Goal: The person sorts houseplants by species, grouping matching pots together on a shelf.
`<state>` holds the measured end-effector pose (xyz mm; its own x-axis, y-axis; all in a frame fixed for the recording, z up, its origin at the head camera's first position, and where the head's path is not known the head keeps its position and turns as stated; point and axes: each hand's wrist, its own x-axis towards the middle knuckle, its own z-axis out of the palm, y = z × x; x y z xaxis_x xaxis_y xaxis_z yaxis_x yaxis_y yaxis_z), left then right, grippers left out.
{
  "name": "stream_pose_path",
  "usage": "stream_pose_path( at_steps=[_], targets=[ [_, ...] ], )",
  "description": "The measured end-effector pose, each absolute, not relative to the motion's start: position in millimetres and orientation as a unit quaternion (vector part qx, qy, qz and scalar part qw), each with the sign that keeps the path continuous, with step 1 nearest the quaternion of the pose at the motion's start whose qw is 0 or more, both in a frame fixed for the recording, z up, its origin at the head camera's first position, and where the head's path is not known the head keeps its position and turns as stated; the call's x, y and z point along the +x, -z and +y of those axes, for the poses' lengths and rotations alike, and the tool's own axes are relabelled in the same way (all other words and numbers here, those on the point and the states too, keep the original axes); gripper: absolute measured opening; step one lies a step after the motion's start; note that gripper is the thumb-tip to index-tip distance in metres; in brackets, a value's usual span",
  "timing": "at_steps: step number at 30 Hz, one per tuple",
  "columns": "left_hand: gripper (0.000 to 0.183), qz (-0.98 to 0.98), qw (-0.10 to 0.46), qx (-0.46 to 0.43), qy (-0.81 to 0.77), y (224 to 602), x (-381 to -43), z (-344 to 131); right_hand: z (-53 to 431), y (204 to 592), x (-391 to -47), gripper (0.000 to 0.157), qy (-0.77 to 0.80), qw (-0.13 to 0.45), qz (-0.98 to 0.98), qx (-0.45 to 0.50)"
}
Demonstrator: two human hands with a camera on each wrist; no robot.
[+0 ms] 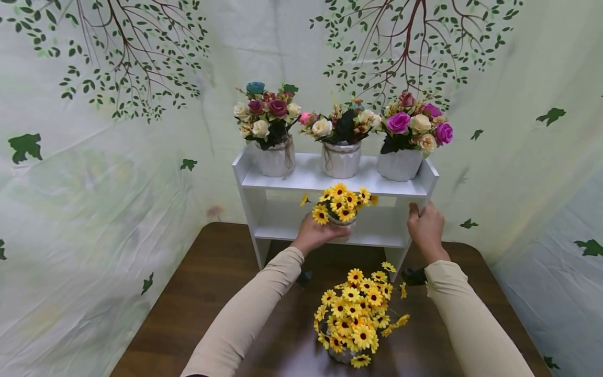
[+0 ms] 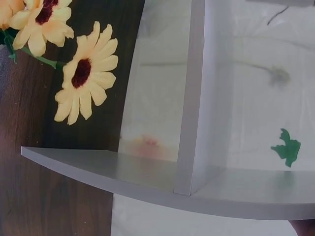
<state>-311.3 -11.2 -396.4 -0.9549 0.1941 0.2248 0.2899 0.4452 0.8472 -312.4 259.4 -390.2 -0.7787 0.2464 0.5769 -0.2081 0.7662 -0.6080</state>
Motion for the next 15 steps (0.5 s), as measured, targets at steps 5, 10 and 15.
stream_pose_path(
  at_steps=[5, 10, 15],
  targets=[
    [0.07, -0.839, 0.032, -0.14, 0.525, 402.9, -320.6, 4.7, 255.9, 390.5, -313.5, 0.029, -0.338, 0.333, -0.88, -0.005],
    [0.074, -0.84, 0.045, -0.132, 0.524, 405.2, -330.5, 19.1, 254.0, 391.3, -315.1, 0.028, -0.334, 0.33, -0.883, -0.008],
    [0.091, -0.848, 0.074, -0.127, 0.509, 402.7, -340.1, 31.9, 253.7, 389.9, -315.5, 0.029, -0.34, 0.332, -0.88, -0.007]
  ],
)
